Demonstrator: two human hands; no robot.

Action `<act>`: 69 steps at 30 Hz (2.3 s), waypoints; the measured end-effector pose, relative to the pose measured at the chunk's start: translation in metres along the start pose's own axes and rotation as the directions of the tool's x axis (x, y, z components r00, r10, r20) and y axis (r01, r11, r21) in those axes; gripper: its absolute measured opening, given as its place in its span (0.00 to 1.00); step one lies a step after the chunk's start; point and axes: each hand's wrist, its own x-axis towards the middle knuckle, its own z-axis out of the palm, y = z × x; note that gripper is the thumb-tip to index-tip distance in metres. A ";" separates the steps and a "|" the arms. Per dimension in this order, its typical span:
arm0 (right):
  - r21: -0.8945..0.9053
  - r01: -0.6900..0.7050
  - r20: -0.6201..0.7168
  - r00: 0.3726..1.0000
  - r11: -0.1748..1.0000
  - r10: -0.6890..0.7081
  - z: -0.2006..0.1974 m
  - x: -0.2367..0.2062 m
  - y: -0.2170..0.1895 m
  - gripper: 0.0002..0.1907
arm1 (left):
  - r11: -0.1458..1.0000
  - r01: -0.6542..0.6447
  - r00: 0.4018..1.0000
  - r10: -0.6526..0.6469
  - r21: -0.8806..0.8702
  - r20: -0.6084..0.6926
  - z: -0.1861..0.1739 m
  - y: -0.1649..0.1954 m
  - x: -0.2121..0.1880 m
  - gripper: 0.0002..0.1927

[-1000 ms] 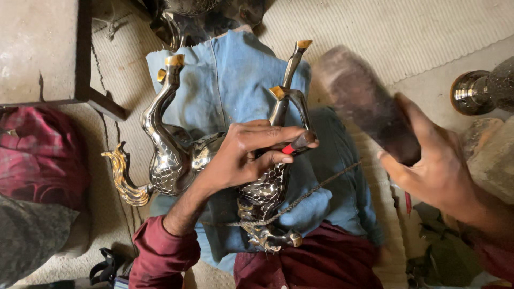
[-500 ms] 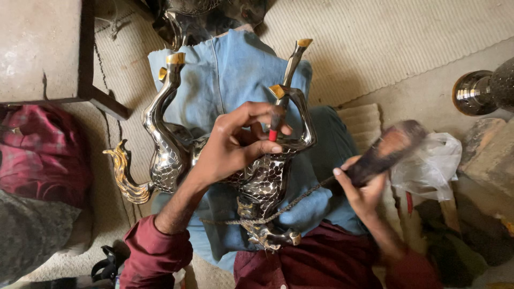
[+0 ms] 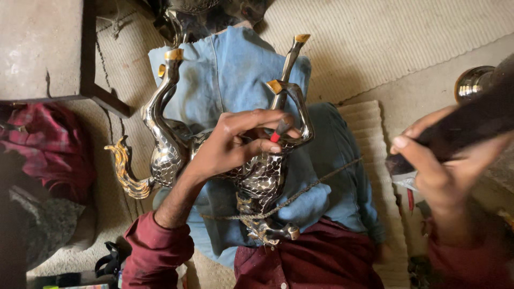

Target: The person sits on the floor with a silvered metal horse figurine on their lap and repeatedly strikes a small chisel-like punch held against the figurine with a wooden mallet, working the surface details. Near the end they untie and remove a rope holding the figurine, then resume hammering.

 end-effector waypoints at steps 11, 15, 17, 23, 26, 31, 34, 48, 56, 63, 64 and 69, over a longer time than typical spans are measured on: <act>-0.430 0.001 0.287 0.948 0.903 0.136 0.019 0.050 -0.024 0.37 | 1.000 0.012 1.000 -0.012 0.024 -0.004 0.001 0.002 0.001 0.27; -0.615 0.029 0.339 0.912 0.788 0.231 0.011 0.048 -0.013 0.42 | 1.000 0.001 1.000 -0.001 0.007 -0.002 0.002 0.001 0.002 0.27; -0.607 0.079 0.370 0.909 0.791 0.193 0.010 0.047 -0.011 0.38 | 1.000 0.008 1.000 -0.008 0.014 -0.001 0.002 0.000 0.002 0.27; -0.531 0.228 0.457 0.888 0.816 0.049 0.018 0.056 -0.019 0.42 | 1.000 0.017 1.000 -0.017 0.024 -0.003 0.000 -0.002 0.000 0.26; -0.485 0.171 0.446 0.892 0.857 0.075 0.023 0.060 -0.029 0.44 | 1.000 0.010 1.000 -0.010 0.023 -0.002 0.000 -0.002 -0.001 0.25; -0.435 0.194 0.454 0.890 0.879 0.029 0.022 0.064 -0.038 0.48 | 1.000 -0.009 1.000 0.009 0.009 0.004 -0.001 -0.002 -0.001 0.26; -0.742 0.362 0.515 0.847 0.565 0.134 0.019 0.065 -0.034 0.47 | 0.998 -0.009 1.000 0.009 0.061 -0.001 0.000 -0.002 -0.001 0.27; -0.712 0.364 0.385 0.917 0.601 -0.100 0.014 0.027 -0.010 0.44 | 0.996 -0.086 0.983 0.081 -0.021 -0.167 0.000 -0.011 -0.006 0.18; -0.017 -0.195 -0.199 0.962 0.981 0.188 0.057 -0.105 0.068 0.14 | 0.972 -0.235 0.912 0.230 0.027 -0.339 0.031 -0.011 -0.020 0.16; -0.029 -0.391 -0.247 0.895 0.920 0.372 0.047 -0.152 0.088 0.25 | 0.933 -0.248 0.922 0.310 0.263 -0.231 0.040 -0.007 -0.014 0.16; -0.032 -0.403 -0.256 0.888 0.915 0.382 0.040 -0.150 0.081 0.24 | 0.927 -0.255 0.925 0.317 0.275 -0.210 0.039 -0.006 -0.011 0.15; -0.437 -0.262 -0.181 0.963 0.860 0.201 0.015 -0.127 0.027 0.32 | 0.744 -0.372 0.887 0.461 0.556 -0.023 0.031 -0.001 -0.004 0.16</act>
